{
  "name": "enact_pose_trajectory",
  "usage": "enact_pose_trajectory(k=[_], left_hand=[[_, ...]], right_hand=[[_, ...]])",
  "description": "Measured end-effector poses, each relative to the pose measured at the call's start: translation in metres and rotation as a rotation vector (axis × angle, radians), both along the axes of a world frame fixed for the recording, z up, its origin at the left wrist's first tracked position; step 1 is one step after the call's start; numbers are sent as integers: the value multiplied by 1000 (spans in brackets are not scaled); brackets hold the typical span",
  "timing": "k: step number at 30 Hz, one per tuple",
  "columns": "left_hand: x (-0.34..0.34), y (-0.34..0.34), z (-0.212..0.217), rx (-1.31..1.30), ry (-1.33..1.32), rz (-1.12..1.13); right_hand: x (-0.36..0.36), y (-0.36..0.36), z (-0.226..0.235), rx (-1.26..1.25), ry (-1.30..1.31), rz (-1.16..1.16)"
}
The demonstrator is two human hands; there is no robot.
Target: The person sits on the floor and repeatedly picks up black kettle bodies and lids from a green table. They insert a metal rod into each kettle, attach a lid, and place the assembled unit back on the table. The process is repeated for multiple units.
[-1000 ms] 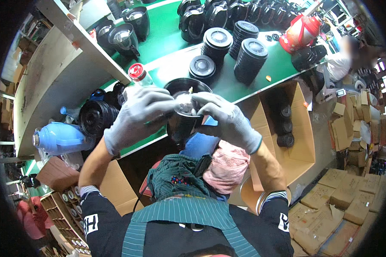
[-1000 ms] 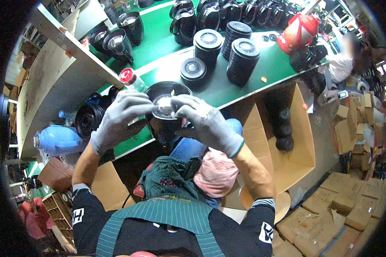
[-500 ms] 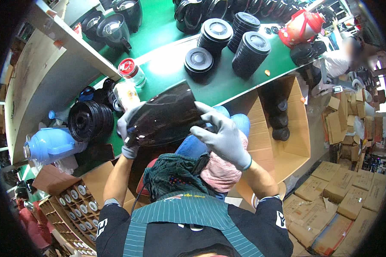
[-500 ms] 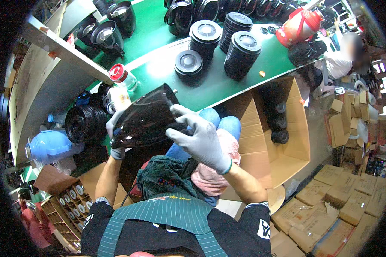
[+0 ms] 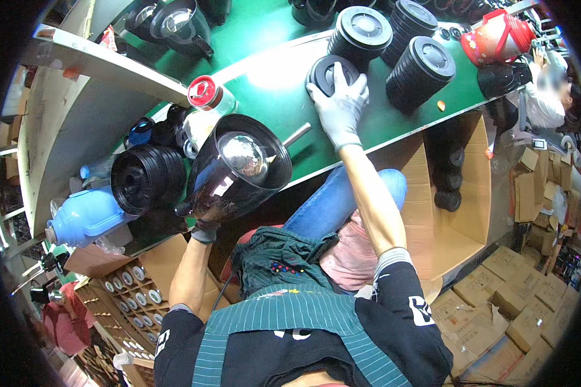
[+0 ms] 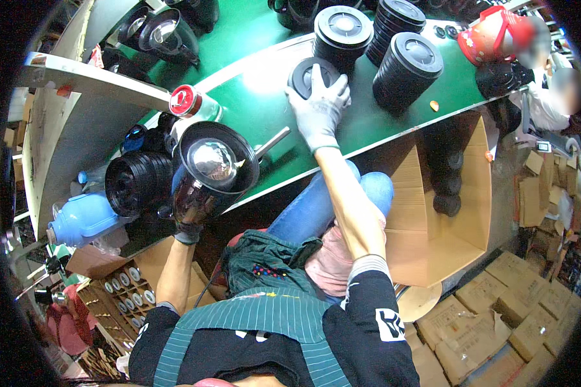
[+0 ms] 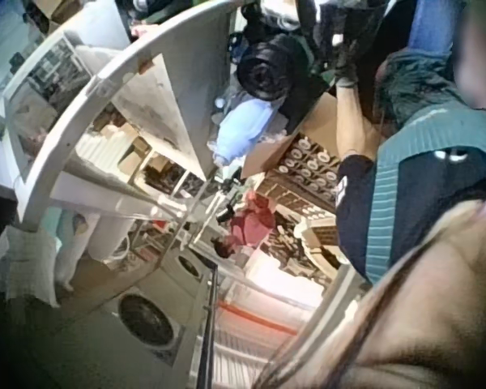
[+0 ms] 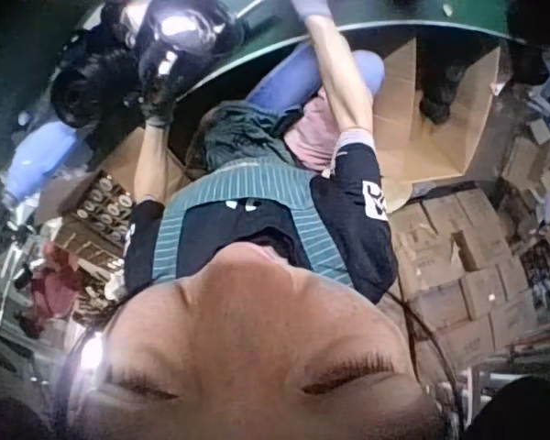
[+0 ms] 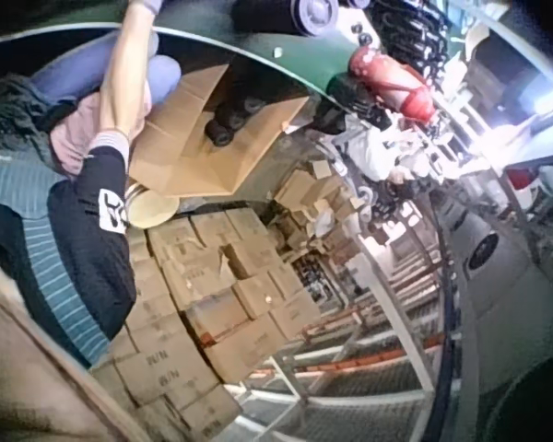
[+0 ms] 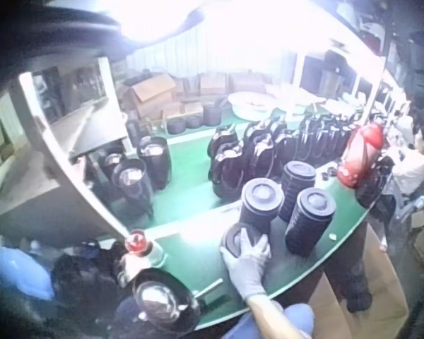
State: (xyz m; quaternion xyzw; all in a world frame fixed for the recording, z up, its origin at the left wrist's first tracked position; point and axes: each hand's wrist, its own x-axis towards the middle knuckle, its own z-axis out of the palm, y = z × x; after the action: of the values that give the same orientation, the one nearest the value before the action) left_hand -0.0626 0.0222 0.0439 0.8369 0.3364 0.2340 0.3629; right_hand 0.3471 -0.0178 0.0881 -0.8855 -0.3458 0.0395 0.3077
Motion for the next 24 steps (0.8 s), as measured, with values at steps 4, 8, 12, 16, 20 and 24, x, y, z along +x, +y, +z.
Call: enact_pose_trajectory(k=[4, 8, 12, 16, 20, 24], left_hand=[[10, -4, -6, -161, -96, -104], [19, -4, -25, -697, -318, -169], [10, 1, -41, -846, -279, -284], [-8, 6, -53, -889, -208, -394], [3, 10, -20, -866, -154, -441], [32, 4, 26, -931, -111, -535]], right_hand=[[-43, -73, 57, 598, 792, 393], [-80, -126, 111, 418, 571, 708], [-80, -160, 110, 512, 499, 767], [-85, -190, 105, 605, 419, 788], [-86, -220, 112, 553, 320, 800], [-99, -238, 126, 590, 178, 813]])
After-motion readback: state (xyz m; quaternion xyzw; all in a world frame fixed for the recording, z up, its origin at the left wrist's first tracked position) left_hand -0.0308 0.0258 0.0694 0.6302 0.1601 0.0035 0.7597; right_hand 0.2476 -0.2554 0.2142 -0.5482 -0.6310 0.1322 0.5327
